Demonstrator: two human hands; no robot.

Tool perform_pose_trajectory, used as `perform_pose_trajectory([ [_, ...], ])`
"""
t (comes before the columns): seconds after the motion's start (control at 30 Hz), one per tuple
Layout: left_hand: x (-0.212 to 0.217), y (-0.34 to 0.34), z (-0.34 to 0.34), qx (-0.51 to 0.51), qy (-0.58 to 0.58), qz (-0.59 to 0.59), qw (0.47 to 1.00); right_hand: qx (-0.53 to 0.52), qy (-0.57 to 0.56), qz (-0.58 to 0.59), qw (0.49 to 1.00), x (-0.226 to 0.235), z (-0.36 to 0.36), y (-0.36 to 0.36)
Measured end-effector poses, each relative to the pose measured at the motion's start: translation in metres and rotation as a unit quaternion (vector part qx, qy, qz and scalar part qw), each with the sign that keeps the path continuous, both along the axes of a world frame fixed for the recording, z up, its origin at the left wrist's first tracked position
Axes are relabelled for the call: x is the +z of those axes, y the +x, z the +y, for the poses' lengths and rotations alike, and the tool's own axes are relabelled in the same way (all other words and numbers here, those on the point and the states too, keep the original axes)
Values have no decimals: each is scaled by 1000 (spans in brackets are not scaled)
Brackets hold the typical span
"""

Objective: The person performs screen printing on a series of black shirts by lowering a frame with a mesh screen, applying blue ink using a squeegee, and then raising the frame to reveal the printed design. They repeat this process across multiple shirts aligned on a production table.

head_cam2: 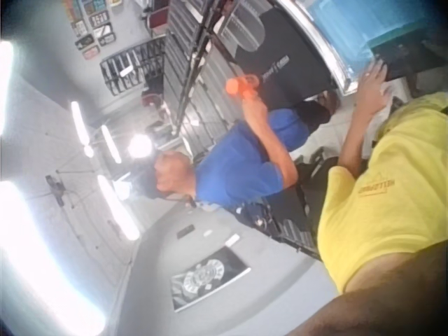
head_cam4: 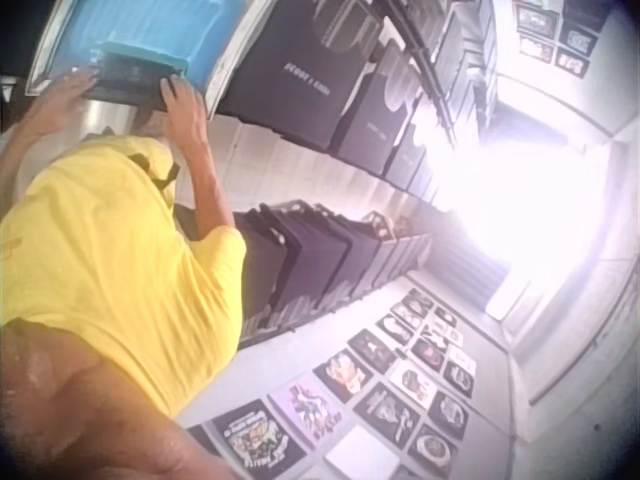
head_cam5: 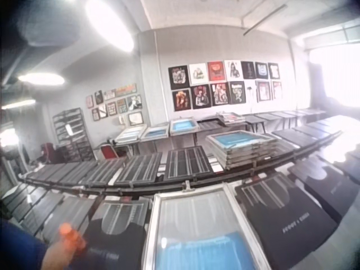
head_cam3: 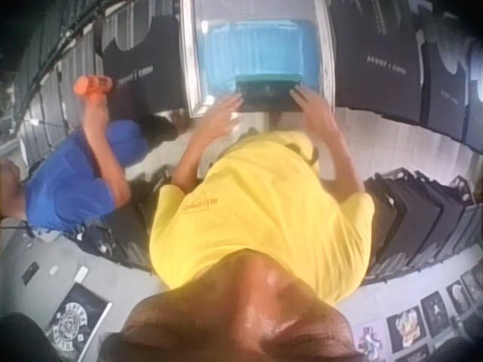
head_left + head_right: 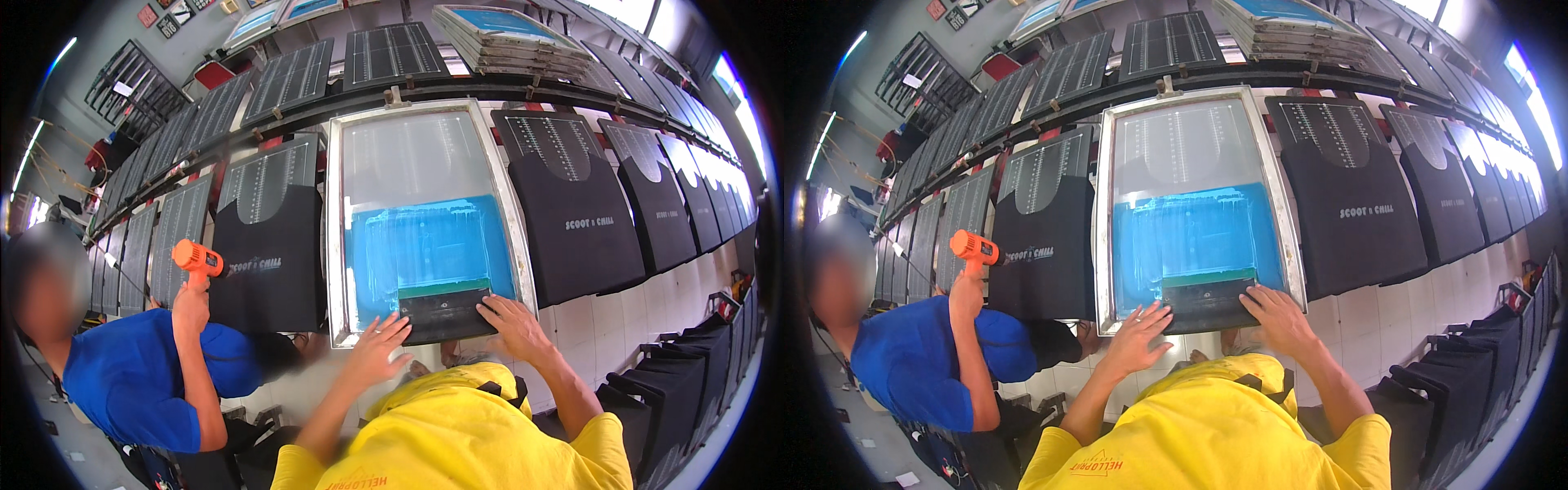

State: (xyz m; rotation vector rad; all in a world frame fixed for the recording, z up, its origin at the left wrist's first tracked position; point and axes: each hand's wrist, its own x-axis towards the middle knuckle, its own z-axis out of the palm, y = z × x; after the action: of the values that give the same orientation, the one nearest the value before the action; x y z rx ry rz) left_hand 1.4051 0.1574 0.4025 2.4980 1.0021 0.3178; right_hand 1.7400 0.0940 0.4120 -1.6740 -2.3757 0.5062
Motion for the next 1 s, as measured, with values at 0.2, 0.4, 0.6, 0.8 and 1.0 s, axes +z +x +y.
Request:
perform_pose_trajectory([
  [0.2, 19, 42, 25, 9, -31, 91, 995, 39, 28, -46, 998, 15, 35, 0],
  [0.4, 1, 58, 38, 72, -6, 64, 995, -12, 95, -45, 994, 1, 51, -5],
  [0.6, -12, 49, 6, 76, 38, 26, 996, -22, 125, -15, 992, 0, 22, -15],
  [0.8, -31, 58, 51, 73, 68, 34, 994, -42, 168, -17, 985, -23, 69, -8],
  [1.0, -34, 77, 156, 87, 93, 16, 992, -52, 171, -40, 983, -30, 168, 13],
])
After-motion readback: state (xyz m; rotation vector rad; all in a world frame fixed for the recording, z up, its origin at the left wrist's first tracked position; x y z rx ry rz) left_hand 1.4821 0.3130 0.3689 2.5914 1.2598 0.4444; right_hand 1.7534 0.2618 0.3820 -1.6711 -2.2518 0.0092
